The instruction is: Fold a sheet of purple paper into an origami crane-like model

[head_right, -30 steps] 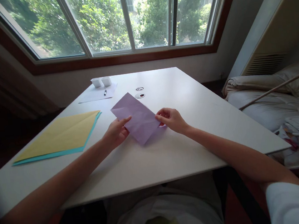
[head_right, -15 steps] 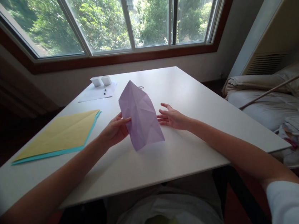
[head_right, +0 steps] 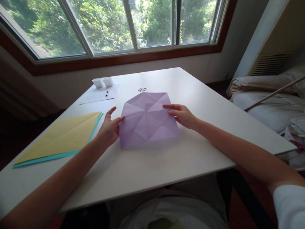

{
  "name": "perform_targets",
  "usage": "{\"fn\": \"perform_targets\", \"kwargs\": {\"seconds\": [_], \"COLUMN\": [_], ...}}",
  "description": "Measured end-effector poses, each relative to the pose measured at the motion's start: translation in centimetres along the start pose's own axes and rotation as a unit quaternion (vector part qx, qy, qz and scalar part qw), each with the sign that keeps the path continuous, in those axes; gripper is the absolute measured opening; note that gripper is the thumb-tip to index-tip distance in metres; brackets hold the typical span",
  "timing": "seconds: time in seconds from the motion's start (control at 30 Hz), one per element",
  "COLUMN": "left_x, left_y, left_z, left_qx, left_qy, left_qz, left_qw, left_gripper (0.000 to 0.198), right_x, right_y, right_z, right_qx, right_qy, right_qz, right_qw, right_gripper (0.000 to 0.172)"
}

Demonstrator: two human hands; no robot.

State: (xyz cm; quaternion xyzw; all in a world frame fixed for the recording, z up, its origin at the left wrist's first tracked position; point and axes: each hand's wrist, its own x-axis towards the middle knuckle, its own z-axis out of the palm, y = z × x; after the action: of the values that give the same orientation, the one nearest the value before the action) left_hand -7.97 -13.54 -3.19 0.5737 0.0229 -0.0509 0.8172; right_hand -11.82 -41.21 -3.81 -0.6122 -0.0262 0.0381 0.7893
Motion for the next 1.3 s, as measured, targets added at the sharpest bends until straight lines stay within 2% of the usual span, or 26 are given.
{"fn": "perform_targets", "kwargs": {"seconds": [0.1, 0.13, 0.2, 0.27, 0.4, 0.57, 0.8, 1.07, 1.17, 1.23, 1.3], "left_x": [-0.1, -0.2, -0.5, -0.7, -0.7, -0.4, -0.5, -0.5, -0.6, -0.9, -1.2], "left_y": [0.2, 0.3, 0.4, 0.4, 0.3, 0.5, 0.3, -0.3, -0.2, 0.1, 0.4], "left_z": [-0.2, -0.2, -0.1, 0.0, 0.0, -0.1, 0.2, 0.7, 0.7, 0.7, 0.9], "left_qx": [0.019, 0.035, 0.064, 0.072, 0.062, 0.055, 0.044, 0.046, 0.139, 0.213, 0.249], "left_qy": [-0.054, -0.08, -0.126, -0.146, -0.113, -0.087, -0.094, -0.105, -0.076, -0.058, -0.082], "left_qz": [0.001, -0.006, -0.016, -0.008, 0.014, 0.0, 0.018, 0.058, 0.133, 0.206, 0.25], "left_qw": [0.998, 0.996, 0.99, 0.987, 0.992, 0.995, 0.994, 0.992, 0.978, 0.953, 0.932], "left_gripper": [0.037, 0.035, 0.043, 0.052, 0.049, 0.042, 0.039, 0.028, 0.025, 0.019, 0.014], "right_x": [0.1, 0.1, 0.1, 0.2, 0.3, 0.5, 0.5, 0.4, 0.2, 0.0, -0.2], "right_y": [0.3, 0.3, 0.5, 0.6, 0.7, 0.5, 0.7, 1.3, 1.0, 0.7, 0.3], "right_z": [-0.1, -0.1, -0.1, -0.1, -0.2, -0.3, -0.2, 0.8, 1.0, 1.2, 1.4], "right_qx": [-0.016, -0.023, -0.038, -0.048, -0.058, -0.05, -0.048, -0.118, -0.223, -0.281, -0.303], "right_qy": [0.007, 0.01, 0.017, 0.023, 0.033, 0.041, 0.04, 0.038, 0.082, 0.097, 0.089], "right_qz": [-0.009, -0.015, -0.031, -0.051, -0.078, -0.086, -0.094, -0.138, -0.203, -0.245, -0.27], "right_qw": [1.0, 1.0, 0.999, 0.997, 0.995, 0.994, 0.994, 0.983, 0.95, 0.923, 0.91], "right_gripper": [0.036, 0.037, 0.04, 0.041, 0.04, 0.037, 0.033, 0.027, 0.024, 0.022, 0.021]}}
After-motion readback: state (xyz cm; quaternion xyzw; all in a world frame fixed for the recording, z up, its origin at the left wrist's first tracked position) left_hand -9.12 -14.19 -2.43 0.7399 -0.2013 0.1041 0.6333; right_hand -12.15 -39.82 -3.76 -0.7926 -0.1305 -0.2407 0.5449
